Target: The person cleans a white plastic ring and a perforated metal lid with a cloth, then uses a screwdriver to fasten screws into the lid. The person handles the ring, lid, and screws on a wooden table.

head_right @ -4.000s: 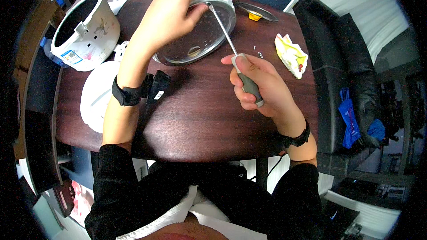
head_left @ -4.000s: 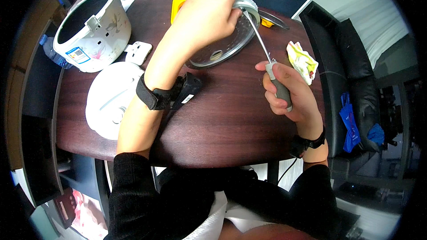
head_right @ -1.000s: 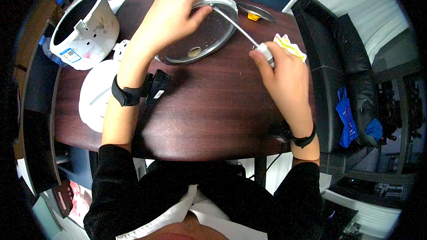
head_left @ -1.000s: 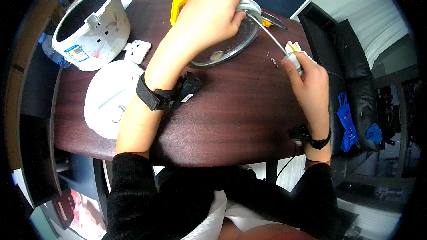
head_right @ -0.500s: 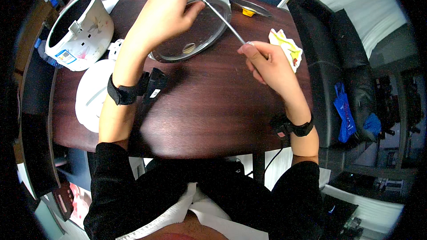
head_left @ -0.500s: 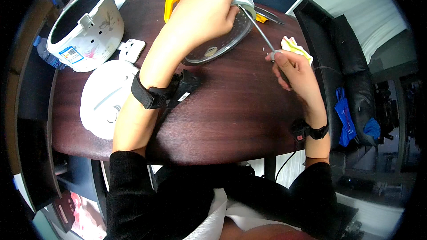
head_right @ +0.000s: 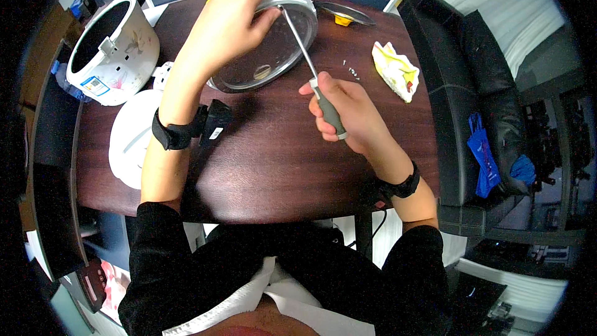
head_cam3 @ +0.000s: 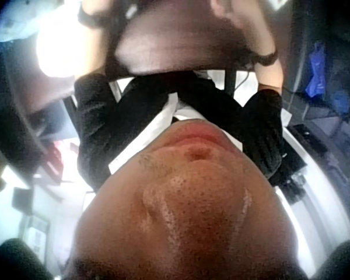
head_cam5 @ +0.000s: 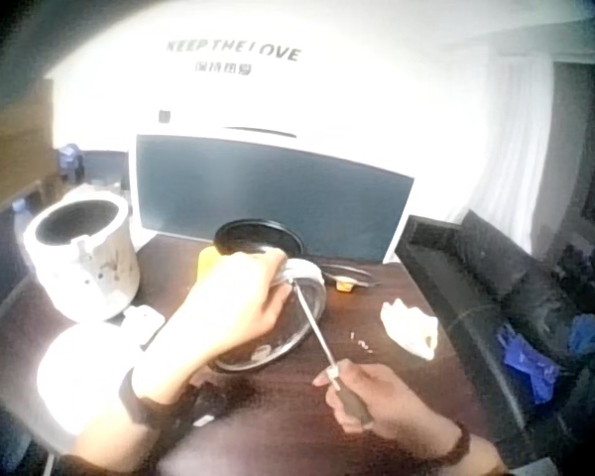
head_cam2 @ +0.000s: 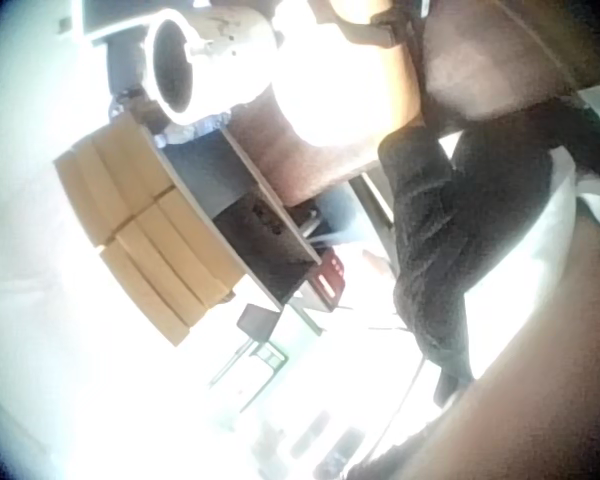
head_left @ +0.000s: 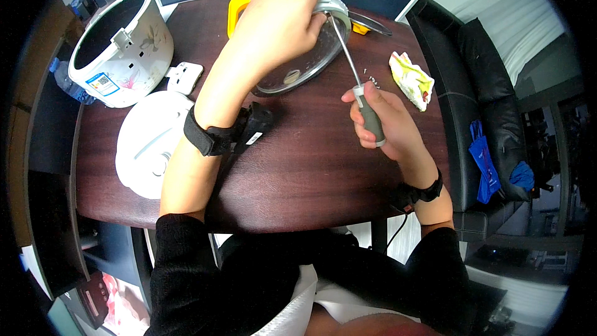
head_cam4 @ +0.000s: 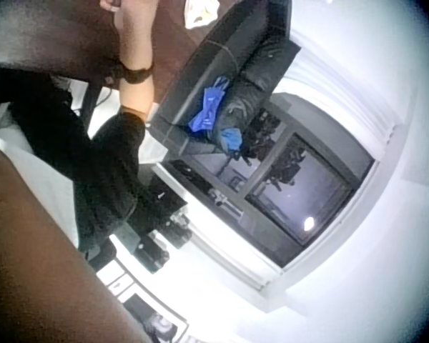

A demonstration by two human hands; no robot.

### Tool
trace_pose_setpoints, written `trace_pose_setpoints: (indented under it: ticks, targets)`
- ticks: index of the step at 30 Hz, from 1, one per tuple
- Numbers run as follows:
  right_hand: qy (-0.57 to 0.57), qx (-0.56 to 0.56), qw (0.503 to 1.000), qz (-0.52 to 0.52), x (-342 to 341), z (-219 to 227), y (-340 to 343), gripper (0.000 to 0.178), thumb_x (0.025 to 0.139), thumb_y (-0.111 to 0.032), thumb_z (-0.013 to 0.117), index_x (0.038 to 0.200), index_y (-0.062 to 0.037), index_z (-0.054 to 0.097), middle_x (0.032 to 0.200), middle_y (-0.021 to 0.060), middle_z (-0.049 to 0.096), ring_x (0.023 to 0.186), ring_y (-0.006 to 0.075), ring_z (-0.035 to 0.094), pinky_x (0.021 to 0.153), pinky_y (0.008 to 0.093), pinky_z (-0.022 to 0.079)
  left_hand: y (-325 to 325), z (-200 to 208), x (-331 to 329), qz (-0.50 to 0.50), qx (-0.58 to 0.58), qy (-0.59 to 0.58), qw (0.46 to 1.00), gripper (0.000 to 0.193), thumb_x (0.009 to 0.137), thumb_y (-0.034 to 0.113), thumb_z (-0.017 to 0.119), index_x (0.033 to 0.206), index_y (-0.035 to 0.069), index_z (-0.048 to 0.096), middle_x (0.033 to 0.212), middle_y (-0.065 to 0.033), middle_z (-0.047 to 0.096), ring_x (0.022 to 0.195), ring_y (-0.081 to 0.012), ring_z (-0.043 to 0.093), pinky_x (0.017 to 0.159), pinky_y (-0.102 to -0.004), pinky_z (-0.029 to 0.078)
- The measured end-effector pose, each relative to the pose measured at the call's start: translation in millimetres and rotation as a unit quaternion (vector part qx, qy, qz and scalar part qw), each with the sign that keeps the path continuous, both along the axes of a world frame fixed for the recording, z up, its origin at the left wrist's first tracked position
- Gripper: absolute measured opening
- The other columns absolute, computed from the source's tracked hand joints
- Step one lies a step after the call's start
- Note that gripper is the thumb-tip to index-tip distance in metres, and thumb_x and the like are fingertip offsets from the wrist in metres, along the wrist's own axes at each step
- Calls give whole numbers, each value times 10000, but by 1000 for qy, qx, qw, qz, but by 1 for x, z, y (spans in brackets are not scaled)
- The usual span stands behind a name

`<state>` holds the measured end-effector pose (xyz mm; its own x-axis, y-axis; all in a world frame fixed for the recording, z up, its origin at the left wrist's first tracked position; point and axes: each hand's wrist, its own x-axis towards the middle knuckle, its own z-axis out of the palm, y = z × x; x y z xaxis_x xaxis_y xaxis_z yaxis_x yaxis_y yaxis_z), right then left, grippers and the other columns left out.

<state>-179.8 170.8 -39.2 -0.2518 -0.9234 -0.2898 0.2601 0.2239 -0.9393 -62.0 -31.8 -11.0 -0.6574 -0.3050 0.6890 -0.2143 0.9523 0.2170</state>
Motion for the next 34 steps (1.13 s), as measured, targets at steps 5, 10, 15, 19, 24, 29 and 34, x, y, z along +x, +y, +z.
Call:
trace_pose_setpoints:
  ticks: [5, 10, 15, 19, 24, 29, 34]
  targets:
    - [462, -1, 886, -31, -23, 13, 6, 338, 959, -343, 532, 977, -12, 600, 632, 58, 543, 458, 119, 497, 430, 277, 392, 1, 0, 1, -2, 6, -4, 1000, 259, 833, 197, 621, 1018, 19, 595, 802, -221, 634, 782, -379, 634, 686, -449, 499]
    - [795, -77, 595, -91, -22, 34, 2, 297, 903, -321, 616, 891, -24, 611, 652, 145, 610, 585, 295, 616, 524, 341, 447, -2, -1, 1, -11, 8, 2, 1000, 257, 834, 199, 620, 1017, 20, 593, 802, -221, 632, 771, -386, 626, 675, -454, 489]
    - [677, -51, 733, -37, -27, 22, -8, 349, 937, -344, 566, 835, -11, 582, 607, 130, 563, 534, 269, 588, 508, 360, 422, -8, -4, -1, 12, -12, 2, 1000, 240, 829, 193, 624, 993, 22, 589, 785, -219, 625, 762, -391, 620, 667, -457, 484]
    - [452, -28, 891, 14, -33, 8, -8, 394, 972, -386, 495, 861, -15, 571, 547, 25, 475, 440, 118, 476, 414, 287, 362, -8, -4, -2, 9, -30, 10, 999, 208, 825, 186, 626, 945, 18, 600, 756, -205, 633, 743, -370, 637, 659, -442, 505]
    - [240, 5, 970, 40, -26, 10, -8, 433, 987, -433, 440, 934, -17, 550, 583, -27, 448, 420, 29, 393, 351, 184, 279, -6, -3, -2, 25, -47, 9, 999, 171, 815, 166, 624, 878, 7, 624, 718, -186, 652, 712, -331, 669, 651, -407, 547]
    - [88, 6, 994, 59, -23, 7, -8, 442, 996, -443, 405, 964, -19, 528, 604, -18, 457, 416, 41, 394, 352, 191, 282, -6, -5, -3, 17, -29, 14, 999, 203, 821, 175, 627, 943, 16, 599, 754, -209, 634, 746, -370, 639, 660, -445, 506]
    - [-56, 2, 996, 65, -11, 2, -7, 442, 1004, -443, 371, 991, -24, 509, 614, -8, 466, 409, 55, 387, 349, 202, 291, -5, -4, -4, 16, -11, -3, 1000, 228, 824, 182, 629, 975, 16, 586, 779, -224, 627, 774, -387, 626, 673, -465, 485]
